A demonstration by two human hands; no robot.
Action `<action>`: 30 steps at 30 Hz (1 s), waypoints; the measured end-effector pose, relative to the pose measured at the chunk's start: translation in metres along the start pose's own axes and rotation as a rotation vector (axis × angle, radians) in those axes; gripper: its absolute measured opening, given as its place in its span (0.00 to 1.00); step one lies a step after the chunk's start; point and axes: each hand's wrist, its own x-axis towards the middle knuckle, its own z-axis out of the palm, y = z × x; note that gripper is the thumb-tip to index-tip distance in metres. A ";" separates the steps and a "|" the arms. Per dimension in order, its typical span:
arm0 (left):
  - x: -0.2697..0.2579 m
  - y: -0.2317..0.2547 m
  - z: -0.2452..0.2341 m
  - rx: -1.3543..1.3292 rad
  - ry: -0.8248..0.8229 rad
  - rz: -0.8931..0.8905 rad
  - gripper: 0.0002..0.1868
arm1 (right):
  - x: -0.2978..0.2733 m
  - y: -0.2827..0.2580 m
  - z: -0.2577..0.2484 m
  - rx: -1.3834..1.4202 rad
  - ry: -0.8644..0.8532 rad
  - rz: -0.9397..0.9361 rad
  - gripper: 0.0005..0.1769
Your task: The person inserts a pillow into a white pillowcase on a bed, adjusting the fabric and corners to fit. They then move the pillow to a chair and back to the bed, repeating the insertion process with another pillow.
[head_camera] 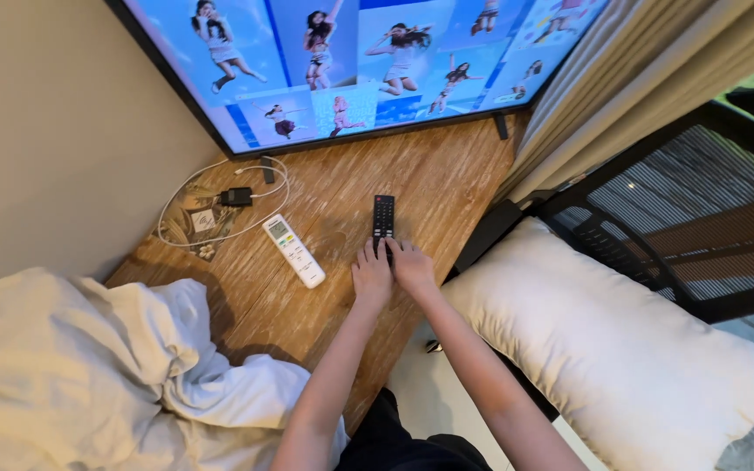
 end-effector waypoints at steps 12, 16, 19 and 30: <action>-0.034 0.202 0.025 0.067 -0.140 0.404 0.43 | -0.142 0.169 -0.066 0.061 0.010 0.335 0.44; -0.066 0.293 0.075 0.056 -0.098 0.618 0.39 | -0.220 0.247 -0.073 0.099 0.009 0.527 0.47; -0.103 0.374 0.092 0.103 -0.294 0.704 0.39 | -0.282 0.309 -0.068 0.133 0.088 0.677 0.45; -0.247 0.583 0.178 0.236 -0.431 1.016 0.34 | -0.478 0.477 -0.023 0.115 0.182 1.035 0.35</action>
